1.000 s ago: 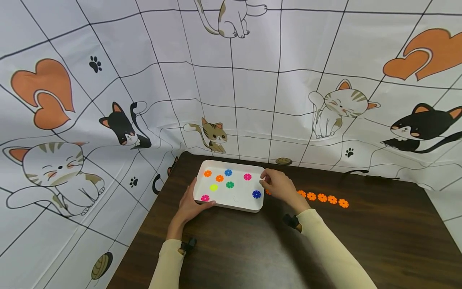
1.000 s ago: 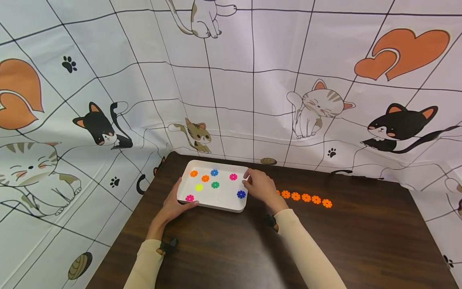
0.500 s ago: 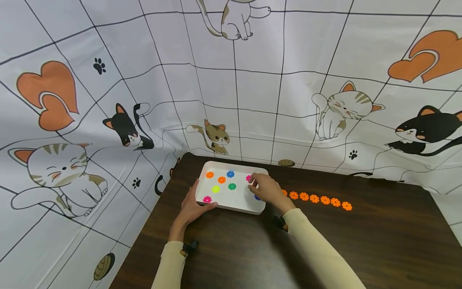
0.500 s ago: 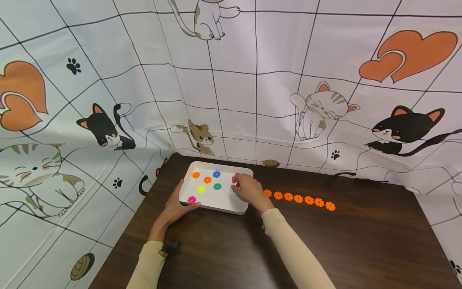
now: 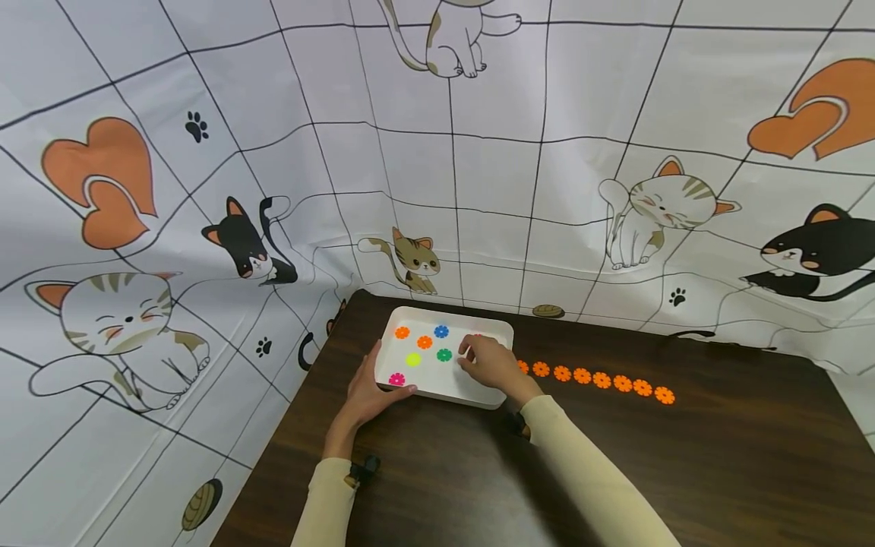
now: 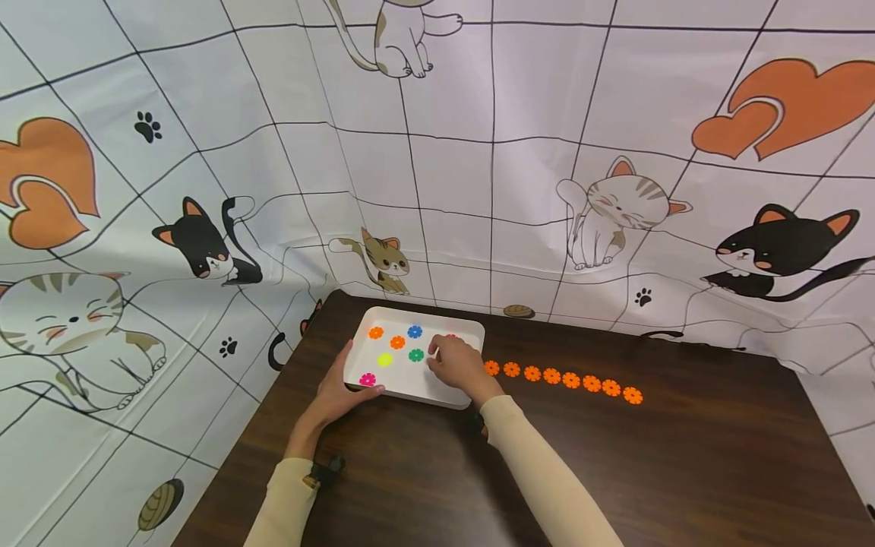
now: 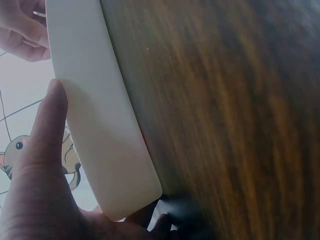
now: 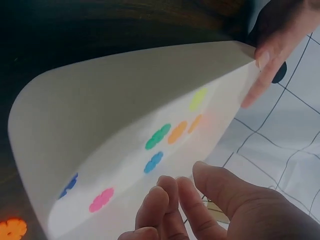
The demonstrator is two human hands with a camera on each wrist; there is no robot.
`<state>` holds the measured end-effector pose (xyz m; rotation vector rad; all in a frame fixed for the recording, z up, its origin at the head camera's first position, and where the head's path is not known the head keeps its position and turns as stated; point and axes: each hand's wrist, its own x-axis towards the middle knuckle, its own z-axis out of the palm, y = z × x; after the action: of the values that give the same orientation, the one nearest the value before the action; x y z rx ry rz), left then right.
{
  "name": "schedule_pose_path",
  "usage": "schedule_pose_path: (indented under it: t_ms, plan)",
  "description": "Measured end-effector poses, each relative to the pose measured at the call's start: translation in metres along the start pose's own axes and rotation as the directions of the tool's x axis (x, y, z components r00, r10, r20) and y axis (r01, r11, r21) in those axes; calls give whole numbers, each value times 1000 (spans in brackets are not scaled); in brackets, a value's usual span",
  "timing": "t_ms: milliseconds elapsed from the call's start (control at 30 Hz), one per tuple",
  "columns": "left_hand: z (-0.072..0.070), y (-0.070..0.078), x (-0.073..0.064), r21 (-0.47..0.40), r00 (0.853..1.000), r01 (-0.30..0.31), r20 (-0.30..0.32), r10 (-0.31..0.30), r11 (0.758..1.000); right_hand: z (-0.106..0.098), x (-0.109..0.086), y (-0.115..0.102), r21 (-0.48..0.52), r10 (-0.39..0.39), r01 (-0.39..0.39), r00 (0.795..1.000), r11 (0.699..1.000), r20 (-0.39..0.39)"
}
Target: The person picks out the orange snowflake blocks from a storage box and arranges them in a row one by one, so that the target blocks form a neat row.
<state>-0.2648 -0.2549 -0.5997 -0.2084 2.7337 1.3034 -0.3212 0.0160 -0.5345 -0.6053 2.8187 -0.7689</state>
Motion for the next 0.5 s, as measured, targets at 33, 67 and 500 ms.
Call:
schedule_pose_path:
  t_ms: [33, 67, 500]
  plan:
    - [0, 0, 0, 0, 1000, 7, -1, -7, 1000, 1, 1, -1, 4, -1, 1, 1000, 1000, 2]
    - [0, 0, 0, 3, 1000, 12, -2, -12, 1000, 2, 2, -1, 5, -3, 3, 1000, 1000, 4]
    - [2, 0, 1, 3, 1000, 13, -5, -13, 1000, 13, 17, -12, -19, -7, 8, 1000, 1000, 28]
